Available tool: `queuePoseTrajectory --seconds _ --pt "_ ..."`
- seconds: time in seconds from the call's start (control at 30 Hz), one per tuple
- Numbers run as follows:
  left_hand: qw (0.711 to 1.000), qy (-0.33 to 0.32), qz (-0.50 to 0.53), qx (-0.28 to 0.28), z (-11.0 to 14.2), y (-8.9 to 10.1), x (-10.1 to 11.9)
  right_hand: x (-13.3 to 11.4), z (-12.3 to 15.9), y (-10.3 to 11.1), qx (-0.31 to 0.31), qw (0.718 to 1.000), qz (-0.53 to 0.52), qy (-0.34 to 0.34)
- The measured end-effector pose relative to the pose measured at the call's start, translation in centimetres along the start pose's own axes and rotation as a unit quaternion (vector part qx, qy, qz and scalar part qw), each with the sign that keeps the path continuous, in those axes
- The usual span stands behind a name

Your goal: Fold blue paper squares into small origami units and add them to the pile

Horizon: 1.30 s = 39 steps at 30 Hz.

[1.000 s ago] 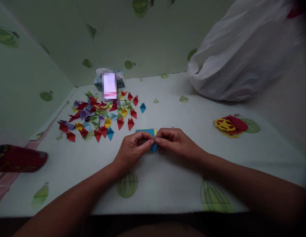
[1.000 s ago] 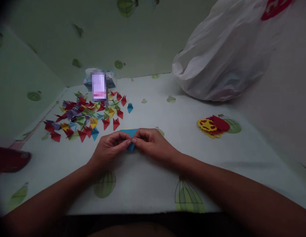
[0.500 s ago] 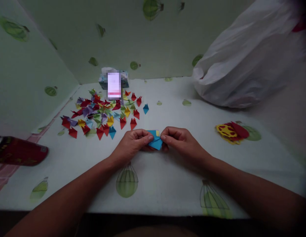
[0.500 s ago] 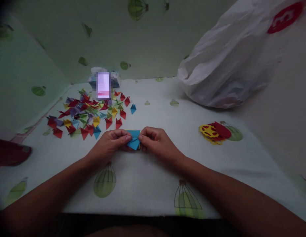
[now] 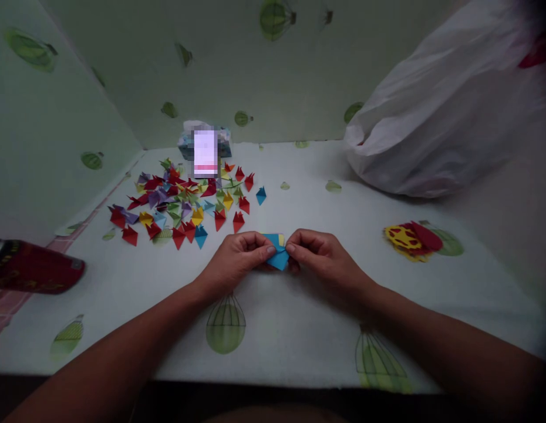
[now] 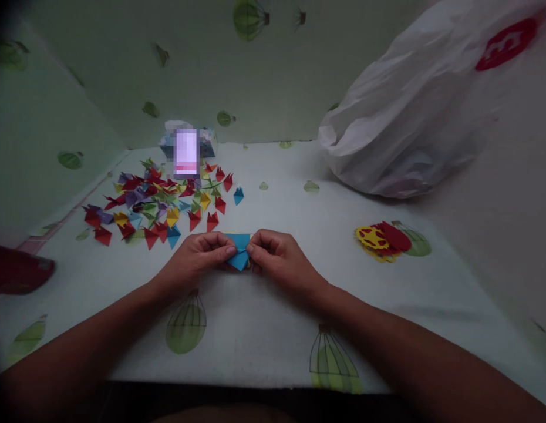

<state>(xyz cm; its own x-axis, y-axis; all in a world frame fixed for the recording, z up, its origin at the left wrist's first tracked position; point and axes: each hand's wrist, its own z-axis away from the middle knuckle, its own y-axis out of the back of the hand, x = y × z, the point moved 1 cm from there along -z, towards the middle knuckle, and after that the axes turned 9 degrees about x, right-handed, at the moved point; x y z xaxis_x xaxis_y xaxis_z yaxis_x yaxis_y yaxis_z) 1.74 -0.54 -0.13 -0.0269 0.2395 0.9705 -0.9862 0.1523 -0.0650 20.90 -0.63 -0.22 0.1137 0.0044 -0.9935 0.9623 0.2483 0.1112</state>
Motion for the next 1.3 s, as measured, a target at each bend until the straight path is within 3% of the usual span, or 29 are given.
queuePoseTrajectory --seconds 0.2,0.3,0.43,0.57,0.77,1.0,1.2,1.3 --pt "0.995 -0.068 -0.076 0.007 0.0 0.0 0.1 0.2 -0.3 0.0 -0.012 0.999 -0.024 0.029" --pt "0.991 -0.090 -0.101 0.007 0.1 -0.2 -0.1 0.2 -0.3 0.0 -0.029 0.999 -0.006 0.013" --pt "0.995 -0.058 -0.075 -0.011 0.2 -0.3 -0.3 0.2 -0.3 0.0 -0.020 1.000 -0.011 -0.020" --pt "0.999 -0.023 -0.025 -0.033 0.2 -0.5 -0.6 0.2 -0.2 -0.1 0.006 1.000 0.010 -0.008" --pt "0.999 -0.033 -0.036 -0.004 0.4 -0.7 -0.5 0.1 0.0 -0.2 0.012 0.999 0.029 0.002" --pt "1.000 -0.025 -0.002 -0.014 0.5 -1.0 -0.4 0.1 0.0 -0.3 0.019 1.000 -0.011 -0.009" --pt "0.996 -0.072 -0.052 0.011 0.4 -0.7 -0.5 0.1 -0.1 -0.4 -0.016 0.996 -0.055 -0.063" --pt "0.994 -0.103 -0.047 0.009 0.4 -0.4 -0.4 0.1 -0.2 -0.2 -0.004 0.996 -0.067 -0.066"
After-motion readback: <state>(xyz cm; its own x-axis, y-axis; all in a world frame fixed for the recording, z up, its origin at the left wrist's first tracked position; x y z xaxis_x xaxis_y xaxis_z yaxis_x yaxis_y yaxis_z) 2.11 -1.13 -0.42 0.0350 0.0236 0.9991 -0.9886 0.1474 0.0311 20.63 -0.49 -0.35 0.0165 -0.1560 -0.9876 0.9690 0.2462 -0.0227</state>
